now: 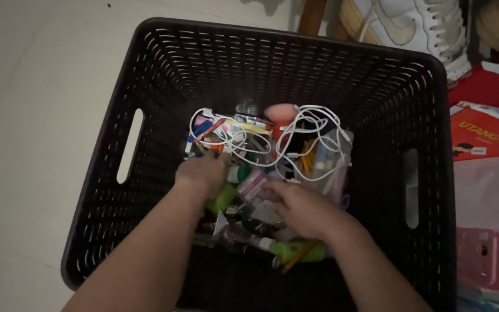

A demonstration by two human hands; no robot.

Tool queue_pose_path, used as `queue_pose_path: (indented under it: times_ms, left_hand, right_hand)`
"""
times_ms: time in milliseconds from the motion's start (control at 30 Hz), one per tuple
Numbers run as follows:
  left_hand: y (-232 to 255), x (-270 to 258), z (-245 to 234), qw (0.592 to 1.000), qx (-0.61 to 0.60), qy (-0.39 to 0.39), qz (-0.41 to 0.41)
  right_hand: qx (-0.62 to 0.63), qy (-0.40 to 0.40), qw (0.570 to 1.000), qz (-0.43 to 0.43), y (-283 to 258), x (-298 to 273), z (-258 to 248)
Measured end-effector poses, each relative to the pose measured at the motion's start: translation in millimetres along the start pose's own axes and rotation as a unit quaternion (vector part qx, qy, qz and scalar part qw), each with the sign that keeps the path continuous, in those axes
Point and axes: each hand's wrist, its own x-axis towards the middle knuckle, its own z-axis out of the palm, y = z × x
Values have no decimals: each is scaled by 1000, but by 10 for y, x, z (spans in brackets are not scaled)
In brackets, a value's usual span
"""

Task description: The person sorts items from a black basket into white plastic trays on the floor. They pick up various cosmetic bottles, tubes, and small containers one by one and place them into the trays. The process continues throughout the clip with repeated pick-and-place actions.

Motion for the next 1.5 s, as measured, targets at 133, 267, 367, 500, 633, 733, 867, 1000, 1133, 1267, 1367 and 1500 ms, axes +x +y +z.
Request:
queue_pose_path:
  times_ms: [133,267,367,500,633,733,867,1000,1133,1267,1367,1500]
  left_hand:
    - [132,-59,-9,993,-36,79,82]
    - [223,-89,-6,990,6,34,139]
    - [200,-59,-17,987,-3,37,157]
    - [197,-62,64,987,-69,5,145]
    - [262,-91,87,987,23,27,159]
    - [229,-239,-103,993,50,17,108]
    - [-50,248,162,999,17,38,-24]
    - [-238,827,555,981,-76,132,-124]
    - [-208,491,388,981,-98,96,-133]
    - [-107,214,201,987,-92,40,-129]
    - [-7,117,111,993,-18,12,-116]
    - [-81,520,418,995,66,5,-78]
  right_hand:
    - [15,29,997,-64,265,244,80]
    - [-10,59,992,-114,303,285,101]
    - [-24,65,993,-91,209,193,49]
    - [-8,63,993,-102,306,247,87]
    - [-2,75,993,-96,265,191,83]
    - [13,61,995,-81,270,203,55]
    - [-2,62,996,-60,186,136,26]
    - [8,68,993,-92,269,199,39]
    - [0,54,997,-47,181,131,10]
    - [-6,55,998,-36,145,83,3]
    - [2,67,995,-75,267,193,47]
    - [9,68,993,-91,275,194,44]
